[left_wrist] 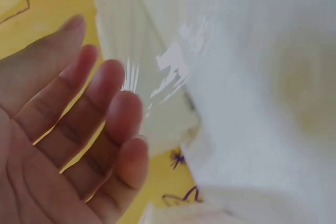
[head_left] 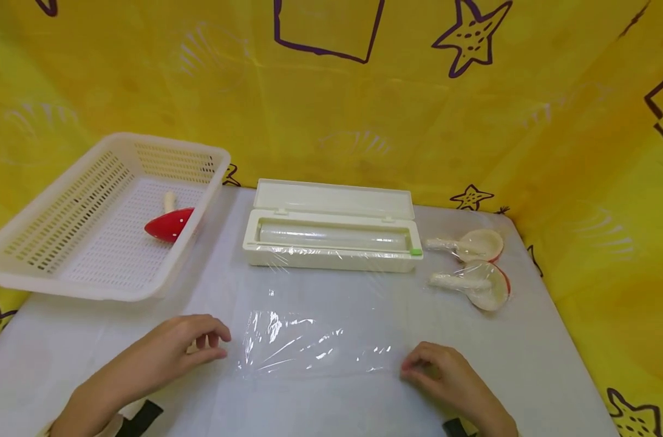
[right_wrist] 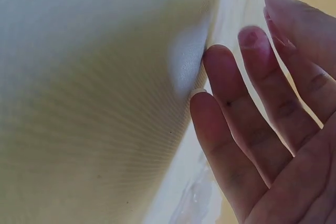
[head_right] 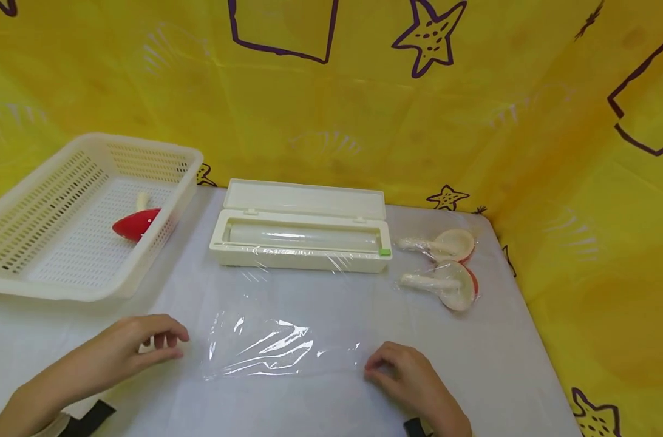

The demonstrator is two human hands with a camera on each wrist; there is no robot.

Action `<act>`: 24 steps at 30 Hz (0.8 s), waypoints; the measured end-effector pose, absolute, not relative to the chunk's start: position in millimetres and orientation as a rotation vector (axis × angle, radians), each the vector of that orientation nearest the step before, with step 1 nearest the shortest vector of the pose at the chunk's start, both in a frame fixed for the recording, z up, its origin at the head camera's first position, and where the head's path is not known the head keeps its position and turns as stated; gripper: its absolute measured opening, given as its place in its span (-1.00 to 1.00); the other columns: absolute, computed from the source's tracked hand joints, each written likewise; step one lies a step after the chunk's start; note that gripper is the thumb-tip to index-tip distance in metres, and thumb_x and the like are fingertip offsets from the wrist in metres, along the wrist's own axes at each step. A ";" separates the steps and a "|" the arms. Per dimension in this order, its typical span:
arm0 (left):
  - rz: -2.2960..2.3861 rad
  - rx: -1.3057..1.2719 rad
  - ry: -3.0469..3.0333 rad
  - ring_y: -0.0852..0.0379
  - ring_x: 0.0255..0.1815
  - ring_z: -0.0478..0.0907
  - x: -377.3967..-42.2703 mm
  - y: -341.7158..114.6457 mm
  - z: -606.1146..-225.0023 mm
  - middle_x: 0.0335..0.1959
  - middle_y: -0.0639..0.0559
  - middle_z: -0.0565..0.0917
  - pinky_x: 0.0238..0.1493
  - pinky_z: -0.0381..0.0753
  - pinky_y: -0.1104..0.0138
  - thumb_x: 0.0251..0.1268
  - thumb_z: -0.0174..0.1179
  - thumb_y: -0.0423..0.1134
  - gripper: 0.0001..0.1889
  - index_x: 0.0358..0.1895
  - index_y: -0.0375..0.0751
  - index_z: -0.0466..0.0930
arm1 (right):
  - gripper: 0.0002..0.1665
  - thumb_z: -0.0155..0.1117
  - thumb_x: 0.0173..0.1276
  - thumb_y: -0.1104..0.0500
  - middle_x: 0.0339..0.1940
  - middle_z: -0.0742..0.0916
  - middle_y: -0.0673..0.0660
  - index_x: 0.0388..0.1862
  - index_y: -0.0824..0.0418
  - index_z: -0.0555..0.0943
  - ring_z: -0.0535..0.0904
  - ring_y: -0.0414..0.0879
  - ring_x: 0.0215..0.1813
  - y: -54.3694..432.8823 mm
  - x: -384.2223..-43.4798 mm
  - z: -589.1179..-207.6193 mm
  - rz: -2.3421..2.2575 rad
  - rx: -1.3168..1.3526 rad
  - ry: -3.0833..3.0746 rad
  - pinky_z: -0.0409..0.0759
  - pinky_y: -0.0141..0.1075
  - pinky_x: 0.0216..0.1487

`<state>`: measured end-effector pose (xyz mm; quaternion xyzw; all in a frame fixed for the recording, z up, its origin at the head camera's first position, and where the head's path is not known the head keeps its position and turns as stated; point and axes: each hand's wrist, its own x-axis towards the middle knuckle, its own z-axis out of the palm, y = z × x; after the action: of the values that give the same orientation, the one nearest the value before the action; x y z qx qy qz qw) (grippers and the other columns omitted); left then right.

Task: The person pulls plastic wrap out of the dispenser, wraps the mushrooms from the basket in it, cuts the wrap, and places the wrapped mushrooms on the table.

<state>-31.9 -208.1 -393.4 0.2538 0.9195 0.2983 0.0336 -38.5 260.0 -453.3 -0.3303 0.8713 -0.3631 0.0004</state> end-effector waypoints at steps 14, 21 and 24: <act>0.887 0.553 3.295 0.48 -0.48 0.35 -89.9 -257.7 -347.9 -0.48 0.13 0.64 -0.49 0.38 0.59 -0.03 0.47 -0.45 -0.72 -0.19 -0.21 0.70 | -0.81 0.56 0.08 0.15 -0.42 0.71 -0.30 -0.40 -0.11 0.71 0.57 -0.39 -0.31 258.8 -34.1 -451.9 -0.988 -1.106 2.783 0.50 -0.47 -0.25; 0.742 0.342 3.254 0.52 -0.43 0.36 -120.6 -289.4 -348.2 -0.38 -0.07 0.73 -0.50 0.40 0.46 0.15 0.40 -0.34 -0.77 -0.11 -0.28 0.67 | -0.86 0.54 0.13 0.08 -0.41 0.70 -0.31 -0.41 -0.13 0.71 0.57 -0.41 -0.31 259.4 -32.6 -452.3 -0.972 -1.111 2.809 0.48 -0.51 -0.24; 0.703 0.287 3.237 0.35 -0.41 0.45 -130.7 -296.9 -349.7 -0.36 -0.11 0.72 -0.49 0.40 0.44 0.17 0.39 -0.33 -0.75 -0.09 -0.28 0.67 | -0.89 0.52 0.16 0.05 -0.41 0.70 -0.31 -0.40 -0.13 0.71 0.57 -0.40 -0.30 259.2 -32.2 -451.9 -0.968 -1.119 2.817 0.47 -0.51 -0.23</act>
<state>-130.7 -296.9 -349.7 0.0860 0.9695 0.2105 -0.0915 -32.2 259.2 -451.9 -0.3516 0.8851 -0.3042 -0.0205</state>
